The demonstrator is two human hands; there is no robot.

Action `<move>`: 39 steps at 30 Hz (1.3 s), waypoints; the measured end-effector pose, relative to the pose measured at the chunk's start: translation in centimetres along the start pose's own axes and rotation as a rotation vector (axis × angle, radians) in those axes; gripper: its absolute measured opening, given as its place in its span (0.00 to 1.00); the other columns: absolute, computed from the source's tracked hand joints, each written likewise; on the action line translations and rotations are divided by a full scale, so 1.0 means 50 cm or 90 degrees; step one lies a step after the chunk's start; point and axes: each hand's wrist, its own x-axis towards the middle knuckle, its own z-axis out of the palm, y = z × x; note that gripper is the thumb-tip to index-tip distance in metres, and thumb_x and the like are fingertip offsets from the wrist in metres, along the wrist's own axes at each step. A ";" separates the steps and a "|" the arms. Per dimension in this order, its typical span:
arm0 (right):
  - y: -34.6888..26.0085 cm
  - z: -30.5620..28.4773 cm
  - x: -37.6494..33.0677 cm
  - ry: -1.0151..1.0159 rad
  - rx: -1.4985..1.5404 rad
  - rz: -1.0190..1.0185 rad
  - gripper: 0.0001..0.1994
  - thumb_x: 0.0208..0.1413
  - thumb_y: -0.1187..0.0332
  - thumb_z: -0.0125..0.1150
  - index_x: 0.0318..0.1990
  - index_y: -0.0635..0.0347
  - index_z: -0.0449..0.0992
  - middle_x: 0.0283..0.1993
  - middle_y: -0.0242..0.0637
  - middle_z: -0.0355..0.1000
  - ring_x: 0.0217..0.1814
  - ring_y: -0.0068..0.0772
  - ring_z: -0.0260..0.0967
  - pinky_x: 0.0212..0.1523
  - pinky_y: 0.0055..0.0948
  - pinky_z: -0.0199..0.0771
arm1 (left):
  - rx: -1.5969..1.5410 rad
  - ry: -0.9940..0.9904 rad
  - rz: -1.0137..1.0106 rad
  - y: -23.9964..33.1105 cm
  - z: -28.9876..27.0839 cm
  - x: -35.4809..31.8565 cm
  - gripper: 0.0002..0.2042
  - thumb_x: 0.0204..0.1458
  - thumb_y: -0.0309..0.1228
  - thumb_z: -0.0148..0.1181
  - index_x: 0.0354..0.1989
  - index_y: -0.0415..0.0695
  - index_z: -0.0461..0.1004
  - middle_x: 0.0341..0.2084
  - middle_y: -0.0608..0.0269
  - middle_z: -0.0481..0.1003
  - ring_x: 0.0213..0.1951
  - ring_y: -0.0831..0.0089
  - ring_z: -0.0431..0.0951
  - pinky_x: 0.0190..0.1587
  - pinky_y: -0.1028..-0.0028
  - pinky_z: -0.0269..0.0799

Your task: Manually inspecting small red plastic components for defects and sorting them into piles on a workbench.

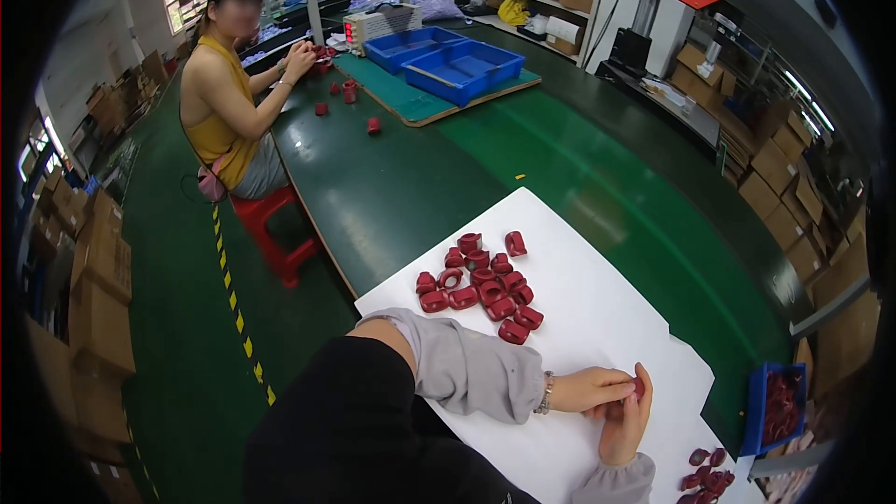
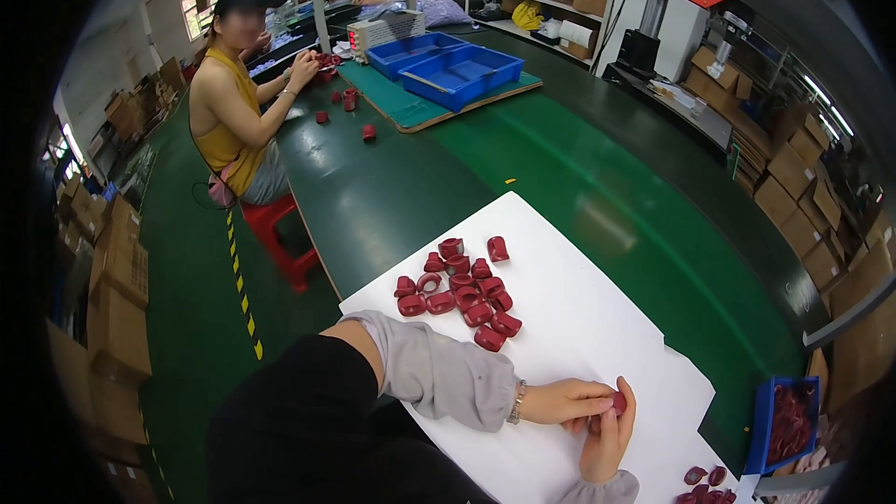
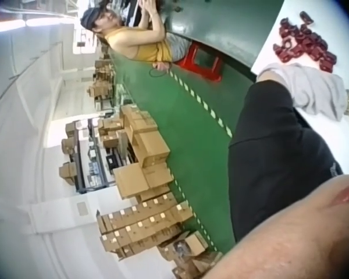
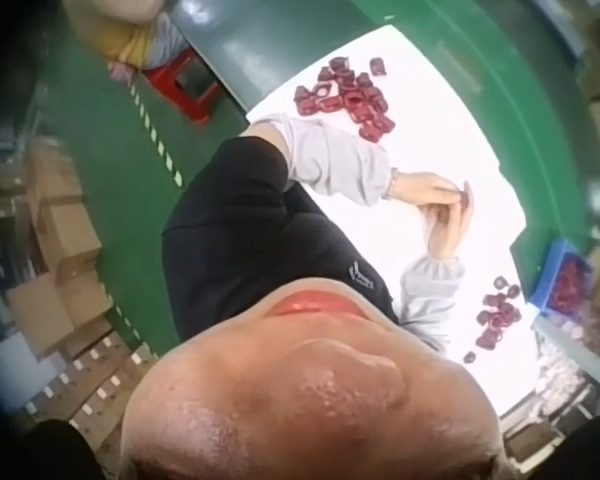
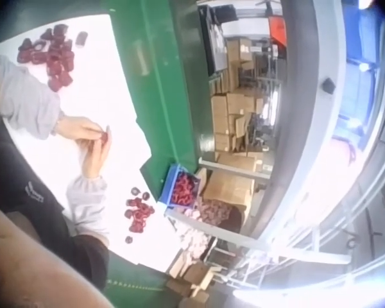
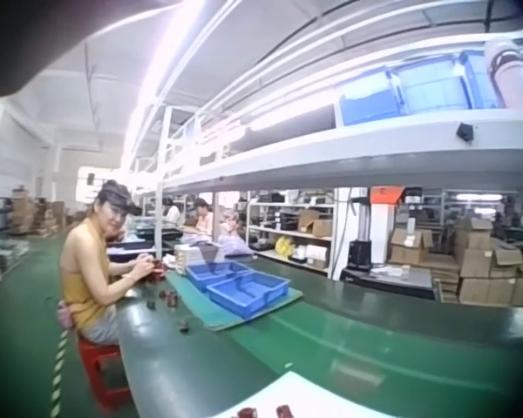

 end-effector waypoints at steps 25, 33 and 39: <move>0.026 -0.020 -0.001 -0.023 0.050 -0.037 0.18 0.63 0.62 0.44 0.56 0.61 0.58 0.45 0.38 0.63 0.36 0.27 0.62 0.36 0.27 0.66 | -0.010 0.036 0.010 -0.002 0.004 0.009 0.13 0.63 0.42 0.42 0.38 0.45 0.67 0.24 0.70 0.67 0.22 0.84 0.63 0.21 0.81 0.59; 0.044 -0.042 0.002 0.169 -0.127 -0.105 0.09 0.59 0.73 0.49 0.46 0.62 0.63 0.42 0.35 0.65 0.41 0.25 0.64 0.43 0.24 0.66 | -0.023 0.184 0.208 -0.010 -0.005 0.010 0.11 0.60 0.33 0.49 0.48 0.42 0.61 0.30 0.69 0.68 0.27 0.83 0.67 0.30 0.81 0.65; 0.036 -0.013 -0.010 0.134 -0.053 -0.155 0.08 0.61 0.71 0.47 0.46 0.63 0.63 0.43 0.37 0.66 0.42 0.26 0.66 0.44 0.25 0.68 | 0.043 0.093 0.100 -0.009 -0.002 0.005 0.14 0.59 0.34 0.52 0.47 0.38 0.68 0.41 0.62 0.71 0.46 0.77 0.71 0.50 0.76 0.68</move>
